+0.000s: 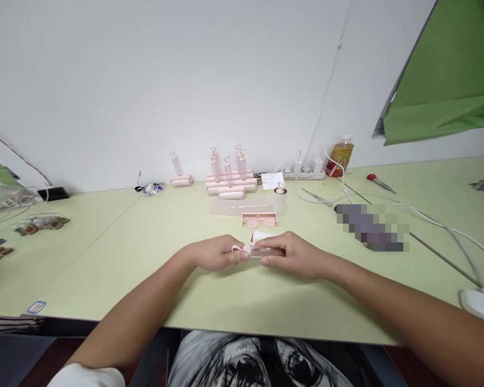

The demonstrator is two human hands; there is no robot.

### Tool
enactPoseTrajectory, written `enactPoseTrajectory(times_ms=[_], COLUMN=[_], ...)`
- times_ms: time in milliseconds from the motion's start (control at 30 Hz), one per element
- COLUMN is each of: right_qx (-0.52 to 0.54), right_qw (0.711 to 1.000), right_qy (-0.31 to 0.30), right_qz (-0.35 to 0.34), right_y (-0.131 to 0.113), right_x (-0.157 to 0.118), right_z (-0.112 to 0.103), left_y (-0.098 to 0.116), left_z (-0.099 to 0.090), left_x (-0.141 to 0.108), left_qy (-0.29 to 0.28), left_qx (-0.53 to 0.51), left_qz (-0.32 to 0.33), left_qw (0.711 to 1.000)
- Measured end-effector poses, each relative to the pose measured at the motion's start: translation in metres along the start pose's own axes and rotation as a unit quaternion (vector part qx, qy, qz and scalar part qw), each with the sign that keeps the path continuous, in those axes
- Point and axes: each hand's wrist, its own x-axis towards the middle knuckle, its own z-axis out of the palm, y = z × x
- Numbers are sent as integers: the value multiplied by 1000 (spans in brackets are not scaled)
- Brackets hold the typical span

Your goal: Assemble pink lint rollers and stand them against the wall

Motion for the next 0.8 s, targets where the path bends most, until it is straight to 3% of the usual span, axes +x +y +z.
enactPoseTrajectory(times_ms=[100,233,333,433,600,800], right_qx=[67,153,218,274,297,273], right_qw=[997,978,962,945,940,936], right_qy=[-13,-41,11,65,85,192], right_qz=[36,133,166,168,146,111], right_y=[-3,-4,-1,0,0,11], right_x=[1,0,1,2,3,5], right_z=[-6,-18,-21,-19,-22,-32], left_y=[6,7,4,1,-1,-10], left_z=[1,4,6,7,10,7], left_x=[1,5,8,9,10,13], left_qy=[45,124,176,222,274,334], left_qx=[65,170,216,209,209,127], left_qz=[29,31,25,39,73,21], left_qw=[996,977,960,952,936,934])
